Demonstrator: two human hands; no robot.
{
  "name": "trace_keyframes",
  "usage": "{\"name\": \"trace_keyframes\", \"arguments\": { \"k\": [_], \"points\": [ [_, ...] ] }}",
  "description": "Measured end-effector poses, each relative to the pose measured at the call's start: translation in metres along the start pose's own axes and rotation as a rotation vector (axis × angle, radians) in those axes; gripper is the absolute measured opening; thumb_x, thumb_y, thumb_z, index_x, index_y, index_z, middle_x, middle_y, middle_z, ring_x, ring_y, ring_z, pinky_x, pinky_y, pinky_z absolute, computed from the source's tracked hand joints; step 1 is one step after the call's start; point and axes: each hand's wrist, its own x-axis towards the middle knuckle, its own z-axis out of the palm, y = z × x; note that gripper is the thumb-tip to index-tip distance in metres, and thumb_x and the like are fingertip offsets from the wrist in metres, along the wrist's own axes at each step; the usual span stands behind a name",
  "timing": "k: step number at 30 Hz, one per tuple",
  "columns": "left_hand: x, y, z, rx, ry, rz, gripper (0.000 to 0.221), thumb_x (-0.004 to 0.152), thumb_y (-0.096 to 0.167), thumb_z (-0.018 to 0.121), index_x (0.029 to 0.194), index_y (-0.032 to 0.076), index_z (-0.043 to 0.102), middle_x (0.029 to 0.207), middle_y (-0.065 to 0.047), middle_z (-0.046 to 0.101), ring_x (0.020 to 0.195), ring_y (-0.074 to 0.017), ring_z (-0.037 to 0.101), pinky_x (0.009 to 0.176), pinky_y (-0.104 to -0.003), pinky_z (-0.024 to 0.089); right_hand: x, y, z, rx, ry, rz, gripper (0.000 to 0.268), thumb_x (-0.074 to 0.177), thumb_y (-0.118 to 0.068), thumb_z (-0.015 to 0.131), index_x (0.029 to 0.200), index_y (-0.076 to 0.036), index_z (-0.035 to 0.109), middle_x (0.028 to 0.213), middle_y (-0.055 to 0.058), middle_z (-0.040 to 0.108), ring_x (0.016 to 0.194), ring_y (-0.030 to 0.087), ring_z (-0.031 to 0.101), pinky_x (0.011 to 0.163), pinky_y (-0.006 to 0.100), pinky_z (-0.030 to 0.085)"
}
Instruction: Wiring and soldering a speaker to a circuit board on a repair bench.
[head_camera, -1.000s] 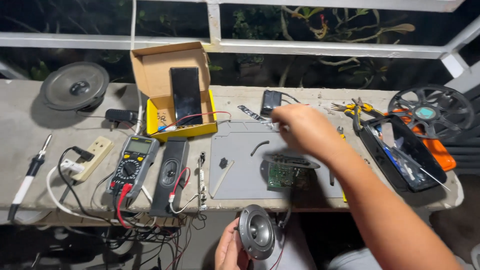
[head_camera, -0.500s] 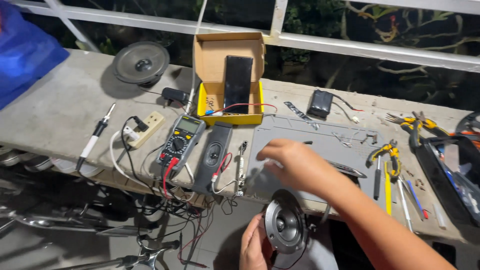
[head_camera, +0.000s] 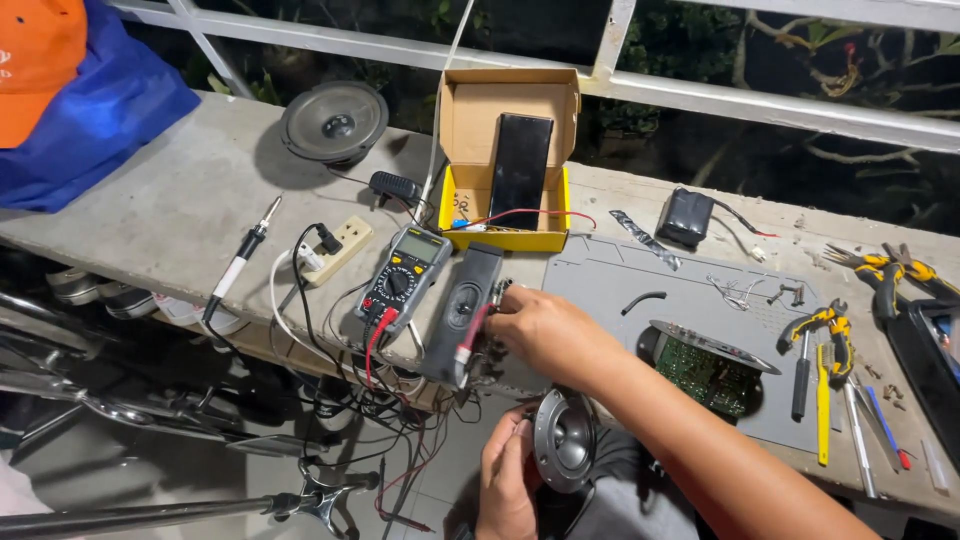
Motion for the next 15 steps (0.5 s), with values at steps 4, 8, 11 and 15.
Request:
{"name": "trace_keyframes", "arguments": {
  "k": [4, 8, 11, 15],
  "points": [
    [0.003, -0.004, -0.005, -0.051, -0.054, 0.03, 0.04, 0.11, 0.017, 0.06, 0.13, -0.012, 0.078, 0.106, -0.032, 0.085, 0.098, -0.0376, 0.08, 0.088, -0.044, 0.064, 0.019, -0.003, 0.008, 0.005, 0.0, 0.059, 0.015, 0.102, -0.006, 0.064, 0.109, -0.012, 0.076, 0.1, 0.012, 0.057, 0.078, 0.042, 0.067, 0.058, 0.06, 0.049],
    [0.003, -0.005, -0.004, -0.048, -0.039, 0.041, 0.036, 0.111, 0.018, 0.059, 0.126, -0.01, 0.077, 0.098, -0.027, 0.083, 0.09, -0.034, 0.077, 0.081, -0.042, 0.062, 0.035, -0.004, 0.011, 0.025, 0.077, -0.014, 0.021, 0.102, -0.007, 0.066, 0.112, -0.012, 0.084, 0.098, 0.012, 0.061, 0.077, 0.04, 0.068, 0.06, 0.057, 0.05],
    [0.006, -0.008, -0.003, -0.057, -0.006, 0.037, 0.041, 0.11, 0.017, 0.058, 0.132, -0.012, 0.078, 0.105, -0.032, 0.084, 0.095, -0.038, 0.079, 0.085, -0.044, 0.062, 0.038, -0.003, 0.015, 0.029, 0.079, 0.008, 0.018, 0.108, -0.015, 0.064, 0.102, -0.012, 0.081, 0.097, 0.012, 0.061, 0.077, 0.04, 0.067, 0.061, 0.057, 0.049],
    [0.009, -0.007, -0.002, -0.095, 0.018, 0.036, 0.047, 0.109, 0.018, 0.06, 0.137, -0.016, 0.078, 0.114, -0.037, 0.084, 0.105, -0.0439, 0.079, 0.092, -0.048, 0.062, 0.033, 0.001, 0.013, 0.048, 0.076, 0.066, 0.035, 0.096, -0.011, 0.078, 0.129, -0.02, 0.074, 0.101, 0.011, 0.067, 0.087, 0.043, 0.072, 0.068, 0.06, 0.056]
  ]
}}
